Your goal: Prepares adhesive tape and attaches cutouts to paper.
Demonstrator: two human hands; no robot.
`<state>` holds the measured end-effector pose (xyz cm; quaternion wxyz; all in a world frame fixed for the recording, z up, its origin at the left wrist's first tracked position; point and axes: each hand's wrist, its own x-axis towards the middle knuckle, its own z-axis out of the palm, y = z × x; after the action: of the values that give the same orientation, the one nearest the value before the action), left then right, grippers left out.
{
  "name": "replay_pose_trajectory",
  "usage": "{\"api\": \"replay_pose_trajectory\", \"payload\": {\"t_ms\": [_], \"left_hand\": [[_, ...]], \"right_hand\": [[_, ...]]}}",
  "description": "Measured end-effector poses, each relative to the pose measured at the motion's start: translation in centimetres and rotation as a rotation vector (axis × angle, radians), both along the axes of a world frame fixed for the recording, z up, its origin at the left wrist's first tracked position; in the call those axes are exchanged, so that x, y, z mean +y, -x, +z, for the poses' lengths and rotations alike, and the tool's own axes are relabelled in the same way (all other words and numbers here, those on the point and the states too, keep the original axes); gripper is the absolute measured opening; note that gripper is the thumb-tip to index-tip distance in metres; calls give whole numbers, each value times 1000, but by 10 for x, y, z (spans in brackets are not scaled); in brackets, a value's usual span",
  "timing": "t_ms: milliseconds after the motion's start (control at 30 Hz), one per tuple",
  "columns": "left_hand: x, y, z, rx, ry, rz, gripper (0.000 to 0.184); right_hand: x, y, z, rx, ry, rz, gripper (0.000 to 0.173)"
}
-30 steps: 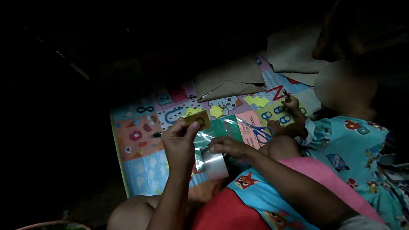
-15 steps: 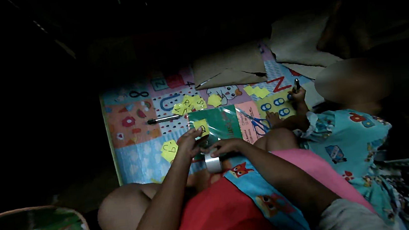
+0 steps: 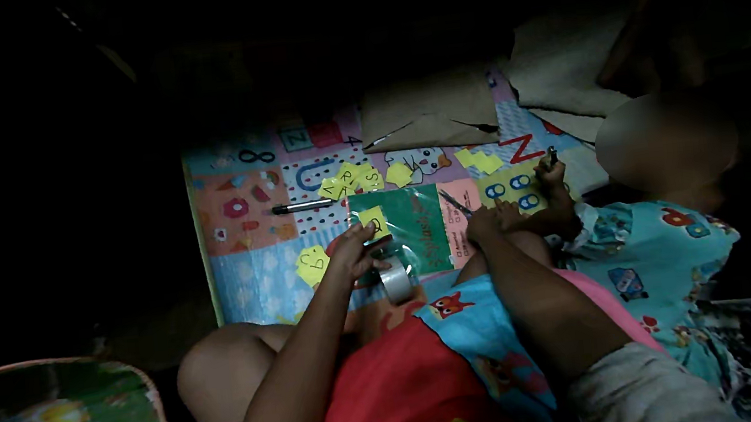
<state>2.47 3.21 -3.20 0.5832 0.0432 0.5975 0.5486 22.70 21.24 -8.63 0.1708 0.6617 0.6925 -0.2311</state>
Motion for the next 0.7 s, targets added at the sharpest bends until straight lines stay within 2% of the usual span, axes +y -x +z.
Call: {"api": "replay_pose_trajectory", "payload": {"t_ms": [67,200,400,467,533,567,600,633,700], "left_hand": [[0,1,0,-15,5,6,35],[1,3,-2,-31,4,8,37],[5,1,4,-83,60,70,41],[4,1,5,-92,64,76,40],[5,1,4,-90,67,87,41],[6,0,4,-85,69,84,41],[6,-1,5,-83,69,79,42],[6,-2,6,-84,64,71,42],[6,-2,7,-89,52,54,43]], "right_hand": [[-1,0,-3,-43,-9,38,61],[0,-5,10,-39,0,51,43],[1,-6,9,-138,6,92,39],[6,-11,-1,-148,-108,125,35],[6,-20,-12,-53,-303,139,30],[-3,-15,11,-19,-274,131,31],[-7,0,65,-117,27,154,39],[-11,12,98,-142,148,159,41],[-9,17,112,-84,124,177,37]]}}
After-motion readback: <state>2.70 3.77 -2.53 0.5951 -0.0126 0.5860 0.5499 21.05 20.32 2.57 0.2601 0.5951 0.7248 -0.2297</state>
